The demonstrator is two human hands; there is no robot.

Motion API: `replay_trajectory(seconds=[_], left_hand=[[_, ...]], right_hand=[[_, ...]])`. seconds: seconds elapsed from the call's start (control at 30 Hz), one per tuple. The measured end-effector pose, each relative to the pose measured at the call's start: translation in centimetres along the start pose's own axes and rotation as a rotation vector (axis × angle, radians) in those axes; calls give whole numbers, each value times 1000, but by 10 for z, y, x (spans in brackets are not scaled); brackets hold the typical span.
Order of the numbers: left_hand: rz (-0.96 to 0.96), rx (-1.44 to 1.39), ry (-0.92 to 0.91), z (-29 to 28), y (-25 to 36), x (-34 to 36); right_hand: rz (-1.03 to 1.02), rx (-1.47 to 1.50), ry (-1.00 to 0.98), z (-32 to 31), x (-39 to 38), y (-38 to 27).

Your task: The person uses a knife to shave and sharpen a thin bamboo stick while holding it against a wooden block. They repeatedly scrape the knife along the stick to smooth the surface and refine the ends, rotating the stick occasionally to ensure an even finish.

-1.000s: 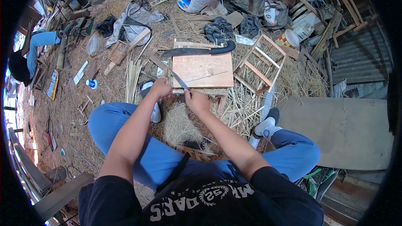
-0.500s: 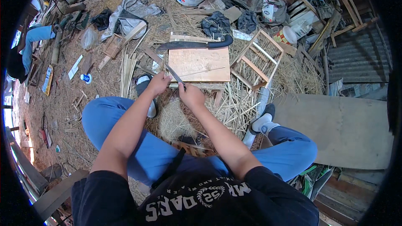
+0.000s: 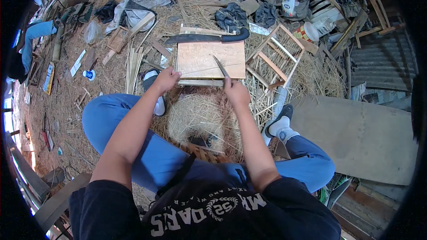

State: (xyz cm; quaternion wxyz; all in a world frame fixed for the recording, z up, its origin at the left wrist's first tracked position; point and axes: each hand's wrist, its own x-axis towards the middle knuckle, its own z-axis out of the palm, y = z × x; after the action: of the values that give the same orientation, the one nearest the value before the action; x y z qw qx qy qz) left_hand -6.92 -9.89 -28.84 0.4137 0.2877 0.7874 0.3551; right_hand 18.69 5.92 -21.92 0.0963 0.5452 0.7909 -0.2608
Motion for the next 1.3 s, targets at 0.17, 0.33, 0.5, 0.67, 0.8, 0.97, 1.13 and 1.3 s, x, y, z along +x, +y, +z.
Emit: replay_trajectory(seconds=[0.17, 0.33, 0.5, 0.67, 0.8, 0.97, 1.13, 1.3], left_hand=[[51, 90, 43, 3, -2, 12], [22, 8, 41, 4, 9, 4], [82, 59, 105, 2, 0, 3], [-16, -7, 47, 3, 17, 2], [29, 72, 80, 3, 11, 4], [-44, 34, 47, -2, 5, 8], [-84, -17, 18, 4, 27, 2], [2, 83, 62, 1, 14, 5]], right_hand=[[-9, -72, 51, 14, -1, -13], [-183, -138, 25, 23, -11, -26], [-49, -41, 180, 11, -5, 2], [6, 31, 183, 39, -7, 3], [-94, -38, 209, 44, -7, -1], [93, 57, 166, 26, 3, 10], [-220, -158, 103, 37, -22, -11], [31, 57, 148, 25, -20, -11]])
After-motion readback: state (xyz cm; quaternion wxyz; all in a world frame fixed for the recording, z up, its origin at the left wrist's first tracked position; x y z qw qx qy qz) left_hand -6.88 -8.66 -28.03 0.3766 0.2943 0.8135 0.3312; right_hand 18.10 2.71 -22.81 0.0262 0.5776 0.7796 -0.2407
